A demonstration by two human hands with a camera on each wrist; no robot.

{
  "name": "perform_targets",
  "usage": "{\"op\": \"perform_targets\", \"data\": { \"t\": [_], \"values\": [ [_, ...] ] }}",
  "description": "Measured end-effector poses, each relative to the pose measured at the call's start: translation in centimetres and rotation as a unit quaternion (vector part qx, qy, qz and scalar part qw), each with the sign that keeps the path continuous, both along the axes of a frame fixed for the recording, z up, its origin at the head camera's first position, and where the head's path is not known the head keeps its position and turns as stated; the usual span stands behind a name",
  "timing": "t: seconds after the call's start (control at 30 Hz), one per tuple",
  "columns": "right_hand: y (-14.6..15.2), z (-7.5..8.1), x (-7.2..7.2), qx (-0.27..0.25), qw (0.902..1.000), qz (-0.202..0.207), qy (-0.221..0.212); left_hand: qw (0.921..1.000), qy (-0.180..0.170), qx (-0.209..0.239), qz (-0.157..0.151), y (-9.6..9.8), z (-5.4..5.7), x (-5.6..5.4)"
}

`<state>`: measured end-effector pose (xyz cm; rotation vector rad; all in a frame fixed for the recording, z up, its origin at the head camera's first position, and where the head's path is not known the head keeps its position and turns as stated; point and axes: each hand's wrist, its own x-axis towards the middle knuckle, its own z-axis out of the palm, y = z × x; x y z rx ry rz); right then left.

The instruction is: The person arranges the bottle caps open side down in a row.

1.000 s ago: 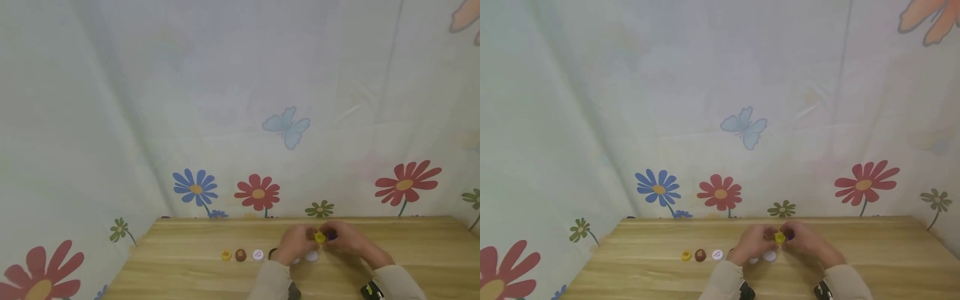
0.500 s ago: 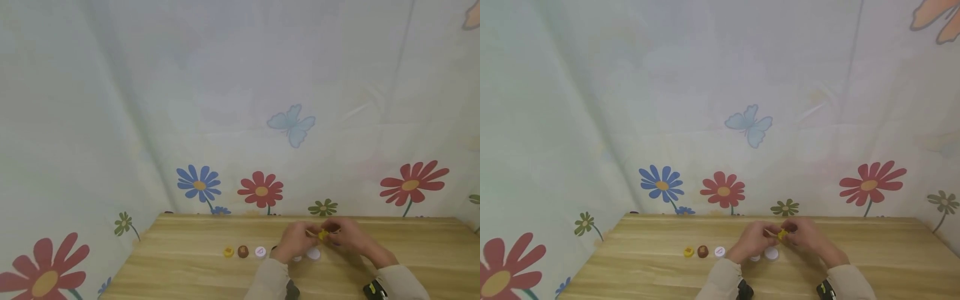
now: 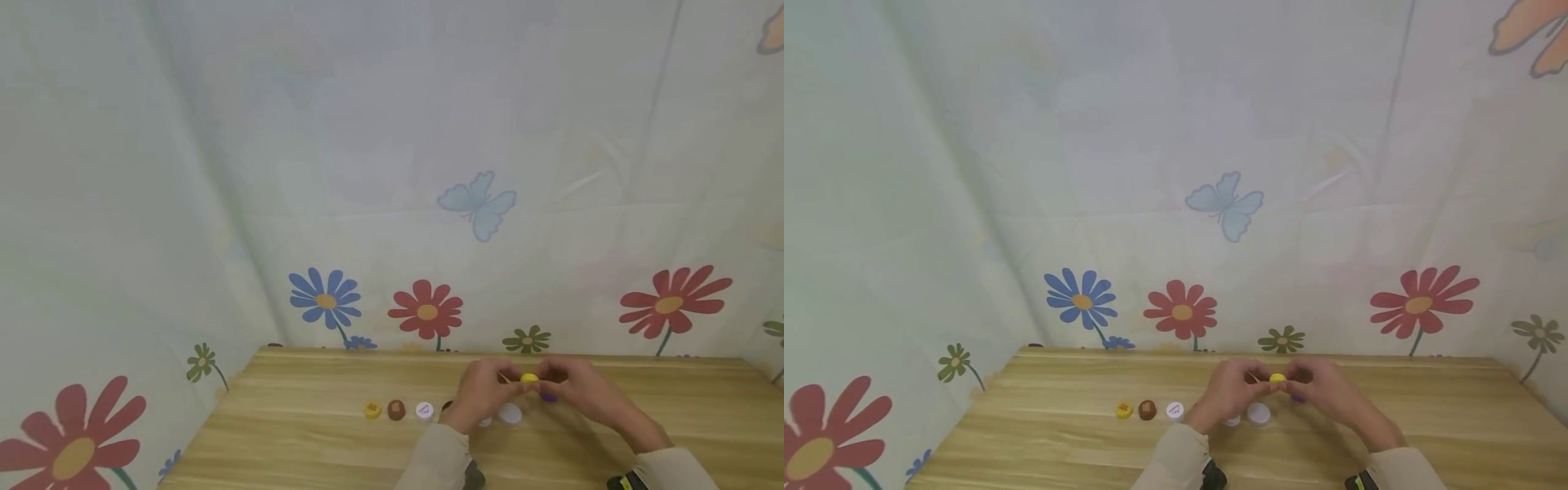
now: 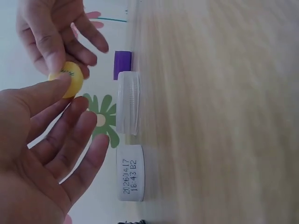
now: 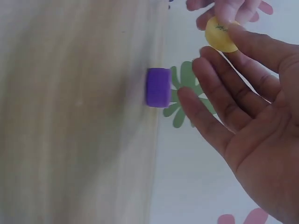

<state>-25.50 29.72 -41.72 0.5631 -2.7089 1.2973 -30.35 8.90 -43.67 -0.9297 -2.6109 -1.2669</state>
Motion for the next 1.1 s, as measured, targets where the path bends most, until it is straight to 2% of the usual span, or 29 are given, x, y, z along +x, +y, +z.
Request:
{"op": "perform_targets", "data": {
  "t": [0.17, 0.3, 0.4, 0.57, 0.9, 1.1],
  "values": [
    [0.2, -0.7, 0.3, -0.028, 0.9993, 0.008, -0.023, 0.9991, 0.015, -0.024, -0.031, 0.0, 0.0, 0.2],
    [0.2, -1.0, 0.4, -0.043, 0.9982, 0.009, -0.040, 0.9982, 0.010, -0.028, -0.052, -0.2, 0.0, 0.3],
    [0.3, -1.1, 0.4, -0.059, 0.9965, 0.015, -0.056, 0.9978, 0.015, -0.031, -0.057, -0.4, 0.1, 0.3],
    [0.5, -1.2, 0.1, -0.074, 0.9942, 0.033, -0.071, 0.9962, 0.045, -0.051, -0.054, -0.5, 0.1, 0.3],
    [0.8, -2.0, 0.0, -0.018, 0.9975, 0.068, 0.010, 0.9912, 0.061, -0.105, -0.052, 0.0, -0.2, 0.1],
    [0.6, -2.1, 0.2, -0.009, 0.9978, 0.064, 0.012, 0.9878, 0.061, -0.132, -0.055, 0.1, -0.2, 0.2]
  ]
}}
